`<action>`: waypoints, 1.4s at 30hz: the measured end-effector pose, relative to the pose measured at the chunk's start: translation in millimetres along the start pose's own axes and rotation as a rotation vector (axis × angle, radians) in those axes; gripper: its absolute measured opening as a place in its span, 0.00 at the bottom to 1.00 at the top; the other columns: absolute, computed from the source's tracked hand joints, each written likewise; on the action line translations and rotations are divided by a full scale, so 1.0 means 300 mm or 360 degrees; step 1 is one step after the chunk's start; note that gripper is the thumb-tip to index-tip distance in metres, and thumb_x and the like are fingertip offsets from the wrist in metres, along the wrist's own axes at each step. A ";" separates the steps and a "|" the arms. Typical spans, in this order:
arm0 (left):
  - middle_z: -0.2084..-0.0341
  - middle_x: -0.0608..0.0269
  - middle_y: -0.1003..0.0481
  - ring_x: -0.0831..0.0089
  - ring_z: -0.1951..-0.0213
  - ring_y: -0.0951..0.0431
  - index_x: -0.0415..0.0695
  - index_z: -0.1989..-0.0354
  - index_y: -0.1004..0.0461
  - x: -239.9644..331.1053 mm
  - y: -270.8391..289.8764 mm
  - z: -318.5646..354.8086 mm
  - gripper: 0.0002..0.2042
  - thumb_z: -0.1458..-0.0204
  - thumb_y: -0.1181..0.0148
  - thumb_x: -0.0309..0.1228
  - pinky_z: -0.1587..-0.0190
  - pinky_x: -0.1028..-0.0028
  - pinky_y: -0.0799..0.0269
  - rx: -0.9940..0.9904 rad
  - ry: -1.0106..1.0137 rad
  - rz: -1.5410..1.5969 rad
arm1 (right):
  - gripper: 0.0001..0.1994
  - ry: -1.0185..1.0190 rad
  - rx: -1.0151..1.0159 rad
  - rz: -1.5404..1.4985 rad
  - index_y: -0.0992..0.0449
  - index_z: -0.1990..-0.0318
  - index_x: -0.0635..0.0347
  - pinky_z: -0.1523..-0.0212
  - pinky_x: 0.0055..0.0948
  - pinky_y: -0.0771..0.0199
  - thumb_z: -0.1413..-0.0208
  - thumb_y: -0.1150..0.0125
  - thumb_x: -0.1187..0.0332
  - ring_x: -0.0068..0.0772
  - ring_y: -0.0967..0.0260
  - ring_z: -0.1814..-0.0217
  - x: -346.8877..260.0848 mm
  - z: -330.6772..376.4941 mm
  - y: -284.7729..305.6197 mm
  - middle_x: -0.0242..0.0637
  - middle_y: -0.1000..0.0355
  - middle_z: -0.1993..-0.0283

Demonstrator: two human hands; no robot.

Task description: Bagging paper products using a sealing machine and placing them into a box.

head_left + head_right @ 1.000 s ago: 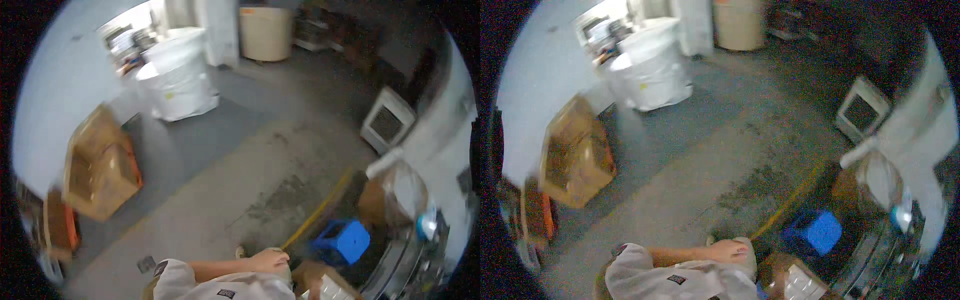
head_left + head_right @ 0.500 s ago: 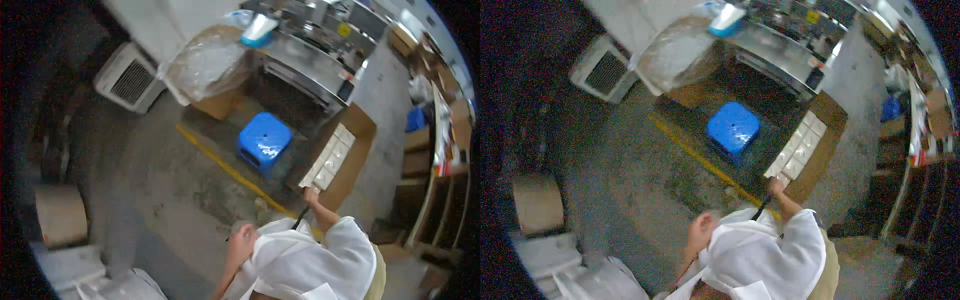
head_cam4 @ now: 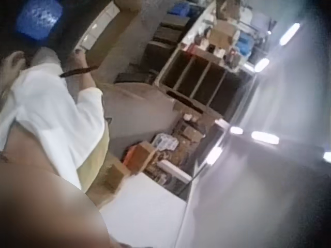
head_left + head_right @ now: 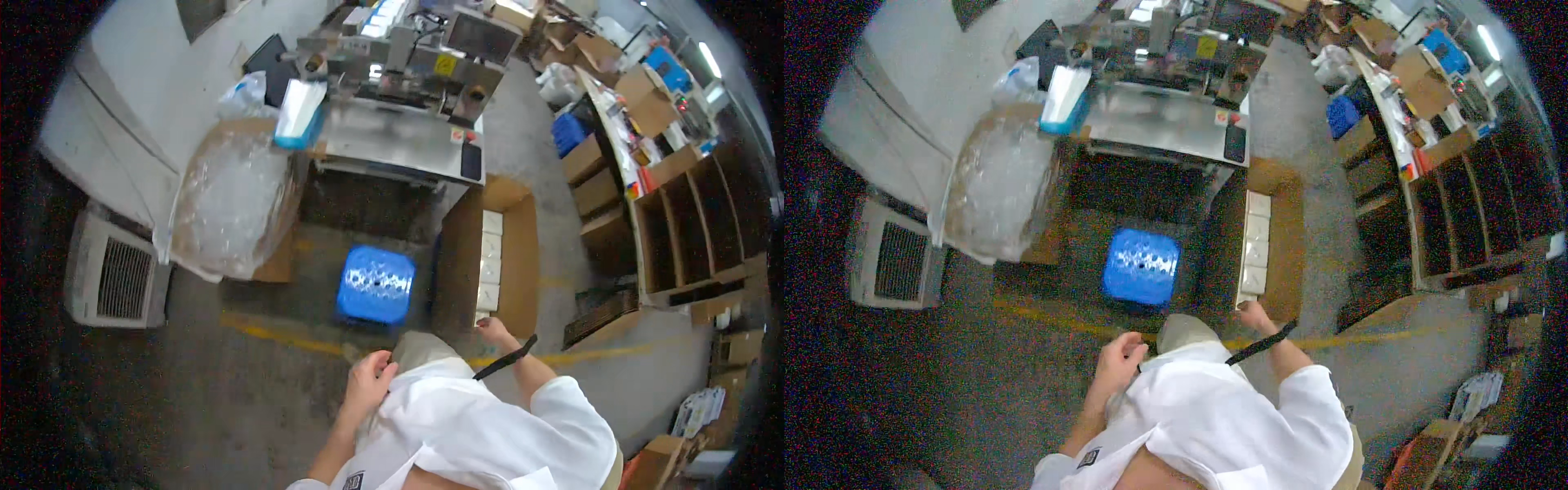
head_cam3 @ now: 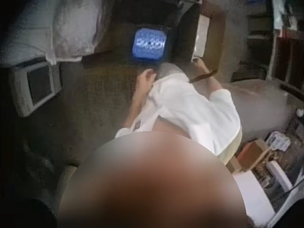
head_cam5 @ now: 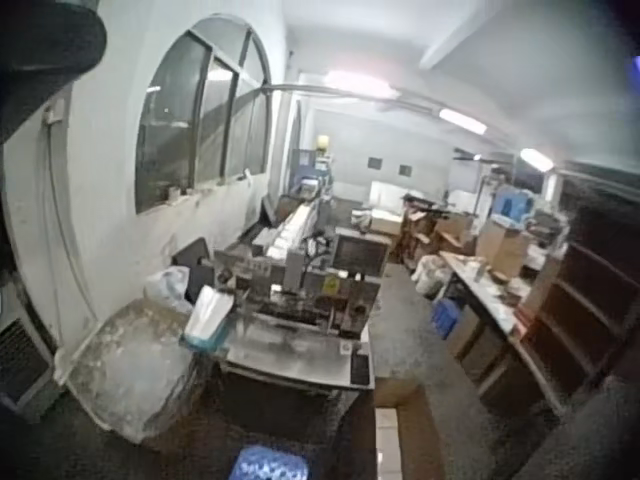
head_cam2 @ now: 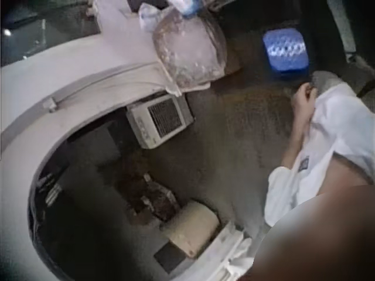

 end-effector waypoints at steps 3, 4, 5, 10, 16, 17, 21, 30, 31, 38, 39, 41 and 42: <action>0.60 0.51 0.21 0.62 0.60 0.19 0.37 0.54 0.24 0.092 0.126 -0.110 0.18 0.49 0.36 0.36 0.56 0.67 0.25 -0.0200 -0.0092 -0.0178 | 0.17 -0.0007 0.0300 0.0287 0.22 0.55 0.70 0.61 0.28 0.26 0.46 0.35 0.64 0.26 0.27 0.63 -0.182 0.001 0.106 0.38 0.22 0.64; 0.60 0.51 0.21 0.62 0.60 0.19 0.37 0.54 0.24 0.118 0.142 -0.157 0.18 0.49 0.36 0.36 0.56 0.67 0.25 -0.0247 -0.0137 -0.0172 | 0.18 -0.0078 0.0420 0.0207 0.23 0.54 0.70 0.60 0.28 0.26 0.46 0.35 0.64 0.26 0.27 0.63 -0.179 -0.029 0.195 0.38 0.22 0.63; 0.60 0.51 0.21 0.61 0.60 0.19 0.37 0.54 0.24 0.118 0.172 -0.203 0.18 0.49 0.36 0.36 0.56 0.67 0.25 -0.0239 -0.0110 -0.0186 | 0.18 0.0072 0.0541 0.0049 0.23 0.54 0.72 0.60 0.29 0.25 0.46 0.36 0.65 0.26 0.27 0.63 -0.308 -0.028 0.216 0.39 0.22 0.62; 0.62 0.51 0.20 0.63 0.60 0.18 0.36 0.53 0.25 0.169 0.190 -0.465 0.18 0.48 0.36 0.35 0.57 0.67 0.23 -0.0263 -0.0162 -0.0299 | 0.22 0.0174 0.0606 0.0072 0.24 0.53 0.72 0.64 0.27 0.26 0.46 0.34 0.58 0.25 0.27 0.65 -0.603 -0.294 0.523 0.40 0.22 0.64; 0.62 0.50 0.20 0.63 0.60 0.18 0.36 0.53 0.25 0.317 -0.053 -0.874 0.19 0.47 0.37 0.38 0.57 0.68 0.24 -0.0428 -0.0090 -0.0542 | 0.22 0.0467 0.1004 -0.0264 0.25 0.51 0.72 0.58 0.32 0.26 0.47 0.35 0.62 0.34 0.24 0.60 -0.682 -0.746 0.819 0.46 0.22 0.59; 0.62 0.50 0.20 0.63 0.60 0.18 0.36 0.52 0.25 0.342 -0.062 -0.935 0.19 0.46 0.37 0.38 0.57 0.67 0.24 -0.0386 -0.0022 -0.0609 | 0.23 0.0440 0.1066 -0.0130 0.28 0.48 0.71 0.51 0.37 0.28 0.47 0.36 0.63 0.44 0.26 0.53 -0.781 -0.819 0.774 0.51 0.24 0.54; 0.63 0.51 0.20 0.66 0.62 0.19 0.36 0.53 0.25 0.408 -0.224 -1.196 0.19 0.47 0.37 0.39 0.57 0.70 0.24 -0.0410 0.0164 -0.0670 | 0.28 0.0636 0.1406 0.0115 0.37 0.41 0.69 0.38 0.45 0.41 0.46 0.37 0.63 0.58 0.42 0.38 -0.944 -0.999 0.840 0.57 0.38 0.41; 0.53 0.44 0.27 0.50 0.51 0.26 0.36 0.47 0.30 0.426 -0.272 -1.927 0.22 0.47 0.38 0.37 0.48 0.60 0.31 0.0019 -0.0288 -0.1251 | 0.44 0.0389 0.1435 0.0296 0.43 0.36 0.68 0.32 0.55 0.52 0.58 0.30 0.52 0.62 0.54 0.30 -1.087 -1.253 0.882 0.54 0.46 0.34; 0.51 0.43 0.28 0.47 0.49 0.28 0.35 0.46 0.31 0.422 -0.255 -2.009 0.23 0.47 0.38 0.37 0.45 0.59 0.33 0.0050 -0.0365 -0.1250 | 0.45 0.0369 0.1404 0.0241 0.43 0.36 0.67 0.32 0.55 0.53 0.58 0.29 0.54 0.62 0.54 0.30 -1.090 -1.264 0.882 0.55 0.46 0.33; 0.33 0.32 0.53 0.38 0.31 0.55 0.31 0.34 0.48 0.291 -0.216 -2.393 0.42 0.49 0.41 0.50 0.32 0.43 0.61 -0.0073 -0.0531 -0.1592 | 0.44 0.0365 0.1407 0.0258 0.42 0.37 0.68 0.33 0.55 0.51 0.60 0.26 0.57 0.64 0.52 0.31 -1.132 -1.279 0.874 0.56 0.44 0.34; 0.33 0.31 0.54 0.37 0.31 0.56 0.30 0.35 0.47 0.288 -0.228 -2.400 0.42 0.49 0.42 0.51 0.33 0.42 0.63 -0.0066 -0.0548 -0.1611 | 0.44 0.0339 0.1448 0.0297 0.42 0.37 0.68 0.33 0.55 0.51 0.60 0.26 0.57 0.64 0.52 0.31 -1.131 -1.279 0.874 0.56 0.44 0.34; 0.33 0.29 0.55 0.36 0.31 0.57 0.29 0.35 0.47 0.280 -0.219 -2.376 0.43 0.49 0.42 0.52 0.33 0.41 0.64 -0.0060 -0.0578 -0.1595 | 0.43 0.0359 0.1434 0.0354 0.41 0.37 0.67 0.32 0.57 0.52 0.58 0.27 0.54 0.67 0.53 0.31 -1.133 -1.284 0.841 0.56 0.44 0.34; 0.34 0.29 0.54 0.35 0.32 0.57 0.29 0.35 0.47 0.265 -0.212 -2.382 0.43 0.49 0.43 0.52 0.33 0.40 0.65 -0.0064 -0.0553 -0.1597 | 0.43 0.0382 0.1468 0.0386 0.41 0.37 0.67 0.33 0.58 0.49 0.59 0.27 0.56 0.70 0.51 0.32 -1.144 -1.291 0.837 0.57 0.43 0.35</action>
Point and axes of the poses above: each hand's wrist, its own z-axis away from the middle knuckle, its own y-axis out of the back of the hand, x = y × z, the point moved 5 cm from there along -z, towards the middle knuckle
